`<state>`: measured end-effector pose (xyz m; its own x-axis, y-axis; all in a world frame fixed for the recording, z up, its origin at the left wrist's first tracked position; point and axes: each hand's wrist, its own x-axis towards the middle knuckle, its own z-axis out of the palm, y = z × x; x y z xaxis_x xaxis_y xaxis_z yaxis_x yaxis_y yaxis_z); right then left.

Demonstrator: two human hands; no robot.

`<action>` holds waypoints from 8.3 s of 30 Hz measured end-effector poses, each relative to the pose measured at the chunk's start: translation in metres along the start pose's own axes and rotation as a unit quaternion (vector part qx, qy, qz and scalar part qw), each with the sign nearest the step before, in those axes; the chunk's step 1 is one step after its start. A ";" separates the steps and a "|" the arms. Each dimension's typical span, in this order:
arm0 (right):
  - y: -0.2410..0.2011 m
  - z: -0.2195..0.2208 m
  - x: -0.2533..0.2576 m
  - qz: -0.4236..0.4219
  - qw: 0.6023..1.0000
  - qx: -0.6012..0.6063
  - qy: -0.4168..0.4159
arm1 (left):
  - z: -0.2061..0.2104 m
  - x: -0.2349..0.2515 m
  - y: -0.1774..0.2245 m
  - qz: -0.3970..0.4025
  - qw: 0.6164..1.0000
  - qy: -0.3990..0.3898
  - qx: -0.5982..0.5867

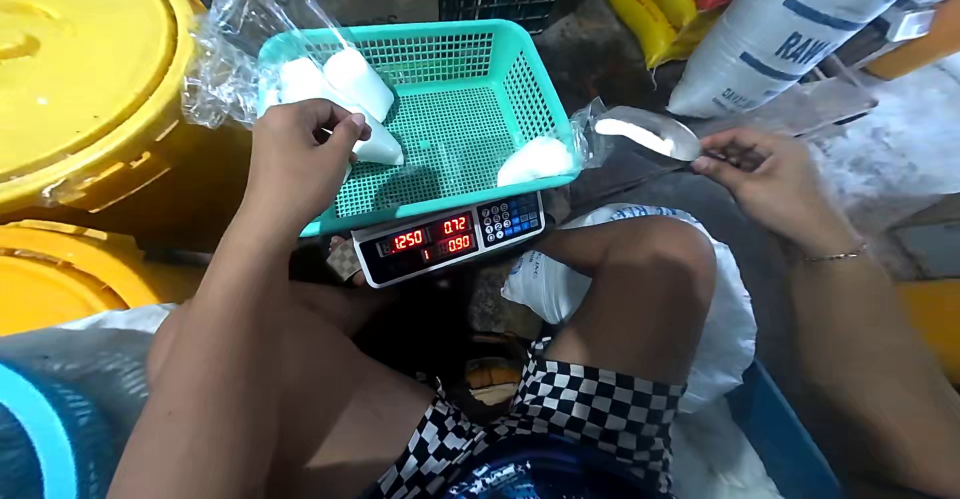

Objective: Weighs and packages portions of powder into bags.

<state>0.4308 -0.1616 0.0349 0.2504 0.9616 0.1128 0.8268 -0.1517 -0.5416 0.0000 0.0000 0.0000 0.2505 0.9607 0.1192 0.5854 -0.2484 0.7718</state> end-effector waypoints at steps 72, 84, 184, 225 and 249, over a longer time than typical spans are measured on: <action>-0.127 0.110 0.130 -0.114 0.960 0.108 -0.233 | 0.099 0.099 0.006 0.001 0.918 -0.328 0.222; -0.100 0.123 0.118 -0.209 0.940 0.202 -0.179 | 0.044 0.065 0.030 0.128 0.955 -0.266 -0.034; -0.097 0.130 0.076 -0.081 0.965 0.244 -0.051 | 0.104 0.029 0.035 0.199 0.976 -0.020 -0.090; -0.114 0.139 0.069 -0.044 0.861 0.468 -0.195 | 0.097 0.029 0.053 0.012 0.997 -0.056 -0.057; -0.086 0.130 0.087 -0.054 0.987 0.124 -0.089 | 0.104 0.025 0.051 0.336 0.924 -0.098 0.153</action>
<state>0.3155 -0.0352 -0.0170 0.0564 0.9974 0.0454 0.6901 -0.0061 -0.7237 0.1161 -0.0017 -0.0220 0.7542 0.5438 0.3681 0.4303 -0.8327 0.3486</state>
